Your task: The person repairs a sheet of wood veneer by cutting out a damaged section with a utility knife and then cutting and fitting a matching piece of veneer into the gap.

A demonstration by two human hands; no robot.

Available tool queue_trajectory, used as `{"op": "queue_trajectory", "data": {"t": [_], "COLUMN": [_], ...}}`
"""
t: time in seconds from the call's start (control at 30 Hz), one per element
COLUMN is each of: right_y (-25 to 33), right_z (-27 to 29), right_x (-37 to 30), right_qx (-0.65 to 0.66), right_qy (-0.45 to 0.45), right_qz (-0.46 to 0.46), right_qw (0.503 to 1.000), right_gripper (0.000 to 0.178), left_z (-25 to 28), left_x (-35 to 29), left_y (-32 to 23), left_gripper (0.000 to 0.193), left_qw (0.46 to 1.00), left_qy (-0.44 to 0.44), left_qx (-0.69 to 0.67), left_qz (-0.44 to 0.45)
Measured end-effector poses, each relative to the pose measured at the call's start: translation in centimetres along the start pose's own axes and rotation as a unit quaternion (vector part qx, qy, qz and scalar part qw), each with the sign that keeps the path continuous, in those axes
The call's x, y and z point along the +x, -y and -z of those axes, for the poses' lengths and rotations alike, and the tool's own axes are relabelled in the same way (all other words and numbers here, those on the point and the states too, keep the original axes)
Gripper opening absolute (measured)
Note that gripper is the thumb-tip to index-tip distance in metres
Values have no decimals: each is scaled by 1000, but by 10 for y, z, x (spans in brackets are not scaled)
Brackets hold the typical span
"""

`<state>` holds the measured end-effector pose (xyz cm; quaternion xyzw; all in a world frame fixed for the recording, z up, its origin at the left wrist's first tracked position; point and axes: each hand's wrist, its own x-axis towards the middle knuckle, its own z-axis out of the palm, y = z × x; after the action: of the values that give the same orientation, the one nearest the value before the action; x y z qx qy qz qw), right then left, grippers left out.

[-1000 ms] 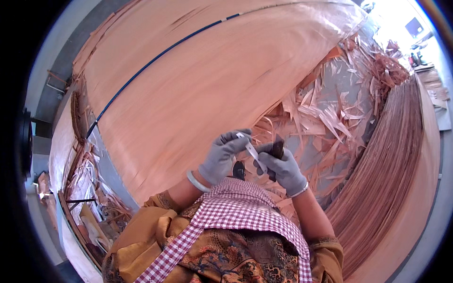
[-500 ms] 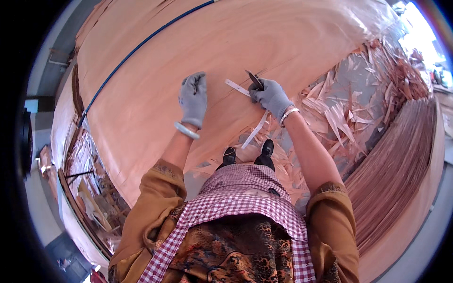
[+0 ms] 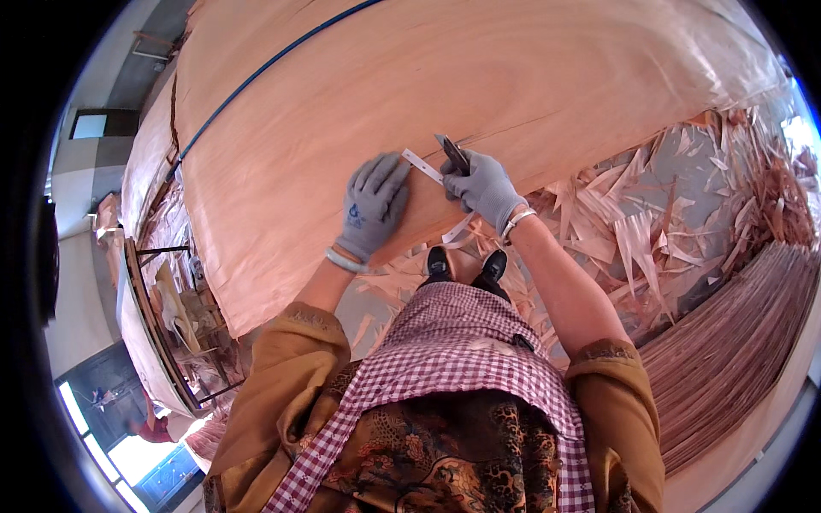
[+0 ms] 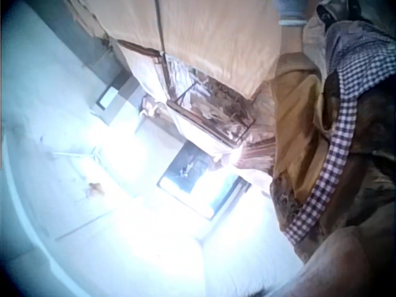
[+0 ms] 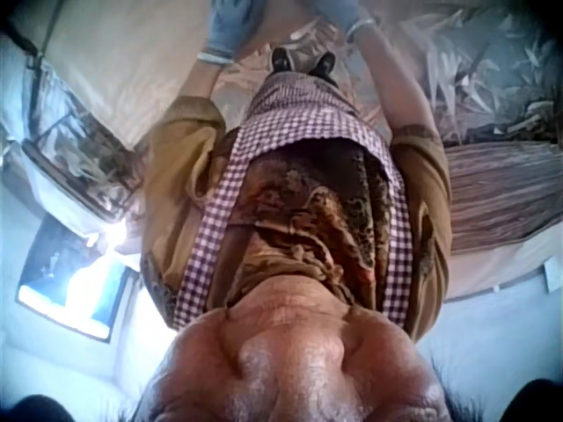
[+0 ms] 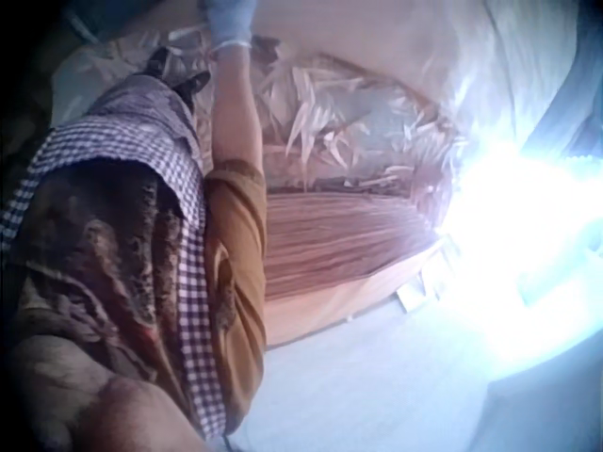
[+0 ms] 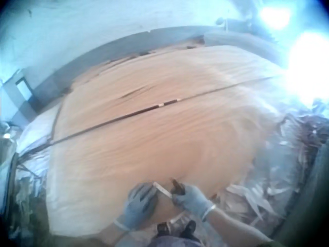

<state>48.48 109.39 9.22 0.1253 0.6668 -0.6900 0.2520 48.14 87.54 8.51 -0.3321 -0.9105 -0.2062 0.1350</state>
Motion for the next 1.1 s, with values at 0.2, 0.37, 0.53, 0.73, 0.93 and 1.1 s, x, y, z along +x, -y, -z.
{"op": "queue_trajectory", "data": {"t": [0.2, 0.37, 0.53, 0.73, 0.93, 1.1], "right_y": [6, 49, 81, 78, 84, 78], "right_z": [4, 26, 39, 49, 51, 72], "right_x": [-5, -33, -77, -104, -140, -205], "right_qx": [-22, -77, -65, -83, -73, 25], "right_qy": [5, -29, -66, -115, -36, 20], "right_qz": [2, 12, 20, 55, 25, 83], "right_qw": [1000, 996, 996, 988, 996, 996], "right_gripper": [11, 15, 26, 30, 34, 36], "left_z": [5, 8, 21, 26, 36, 52], "left_x": [-6, -4, -9, -22, -11, -26], "left_y": [-5, -5, -2, 2, -3, -38], "left_gripper": [40, 42, 45, 49, 35, 18], "left_qw": [999, 998, 997, 991, 997, 961], "left_qy": [38, 49, 70, 119, 74, 80], "left_qx": [28, 35, 39, 55, 11, -258], "left_qz": [-4, 6, 1, 1, -2, 58]}}
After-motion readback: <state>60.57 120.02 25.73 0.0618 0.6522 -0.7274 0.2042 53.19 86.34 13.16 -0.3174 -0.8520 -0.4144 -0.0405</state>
